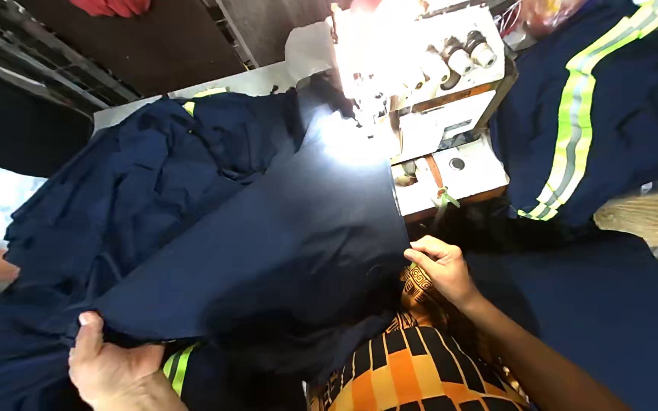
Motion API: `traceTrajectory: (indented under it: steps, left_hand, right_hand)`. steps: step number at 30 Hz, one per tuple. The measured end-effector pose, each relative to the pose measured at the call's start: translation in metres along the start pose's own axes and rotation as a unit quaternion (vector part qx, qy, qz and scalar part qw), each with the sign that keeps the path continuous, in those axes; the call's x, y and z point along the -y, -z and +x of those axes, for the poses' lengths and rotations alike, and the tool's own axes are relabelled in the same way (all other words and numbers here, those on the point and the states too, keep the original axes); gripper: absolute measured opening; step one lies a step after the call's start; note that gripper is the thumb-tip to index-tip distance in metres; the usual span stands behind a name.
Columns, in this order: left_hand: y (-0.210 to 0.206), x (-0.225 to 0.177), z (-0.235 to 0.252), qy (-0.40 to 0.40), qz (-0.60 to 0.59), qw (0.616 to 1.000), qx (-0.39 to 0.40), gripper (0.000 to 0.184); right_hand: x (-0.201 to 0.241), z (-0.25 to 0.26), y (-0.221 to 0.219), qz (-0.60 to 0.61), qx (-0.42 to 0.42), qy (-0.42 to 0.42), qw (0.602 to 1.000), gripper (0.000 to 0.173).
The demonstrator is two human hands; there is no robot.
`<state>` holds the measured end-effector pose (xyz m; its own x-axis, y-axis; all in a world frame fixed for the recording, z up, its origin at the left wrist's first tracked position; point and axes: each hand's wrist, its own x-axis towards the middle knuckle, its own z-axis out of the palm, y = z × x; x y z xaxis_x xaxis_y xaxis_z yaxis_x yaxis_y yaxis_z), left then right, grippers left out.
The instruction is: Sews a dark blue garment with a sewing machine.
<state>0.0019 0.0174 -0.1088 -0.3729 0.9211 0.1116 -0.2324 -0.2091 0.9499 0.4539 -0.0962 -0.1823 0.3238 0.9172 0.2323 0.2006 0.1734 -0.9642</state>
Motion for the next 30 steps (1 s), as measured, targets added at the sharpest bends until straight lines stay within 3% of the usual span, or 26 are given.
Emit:
traceTrajectory:
  steps: [3, 10, 14, 17, 19, 22, 24, 26, 30]
  left_hand:
    - [-0.012, -0.016, 0.023, -0.018, 0.032, 0.999, 0.007, 0.028]
    - [-0.026, -0.050, 0.100, -0.046, 0.081, 0.996, 0.013, 0.019]
    - [-0.026, -0.048, 0.149, -0.070, 0.133, 0.988, -0.031, 0.028]
    - [-0.064, -0.039, 0.157, -0.057, 0.200, 0.975, -0.083, 0.042]
    - [-0.086, -0.017, 0.148, -0.055, 0.333, 0.938, -0.079, 0.053]
    - [-0.094, 0.035, 0.133, -0.052, 0.598, 0.797, -0.057, 0.059]
    - [-0.100, 0.049, 0.137, -0.058, 0.651, 0.754, -0.061, 0.060]
    - [-0.099, 0.049, 0.137, -0.048, 0.643, 0.763, -0.053, 0.061]
    - [-0.084, 0.038, 0.123, -0.031, 0.479, 0.877, 0.031, 0.070]
  right_hand:
    - [0.008, 0.026, -0.004, -0.047, -0.034, 0.042, 0.997, 0.015]
    - [0.033, 0.091, -0.015, -0.104, -0.071, 0.028, 0.992, 0.014]
    - [0.043, 0.124, -0.024, -0.092, -0.094, 0.032, 0.991, 0.022]
    - [0.053, 0.135, -0.026, -0.089, -0.127, 0.026, 0.988, 0.026]
    - [0.053, 0.134, -0.030, -0.074, -0.141, 0.011, 0.987, 0.027]
    - [0.044, 0.128, -0.038, 0.030, -0.145, -0.023, 0.989, 0.020]
    - [0.036, 0.120, -0.039, 0.105, -0.100, -0.055, 0.988, 0.012]
    - [0.028, 0.104, -0.038, 0.147, -0.026, -0.095, 0.984, 0.013]
    - [0.032, 0.080, -0.025, 0.173, 0.070, -0.145, 0.972, 0.016]
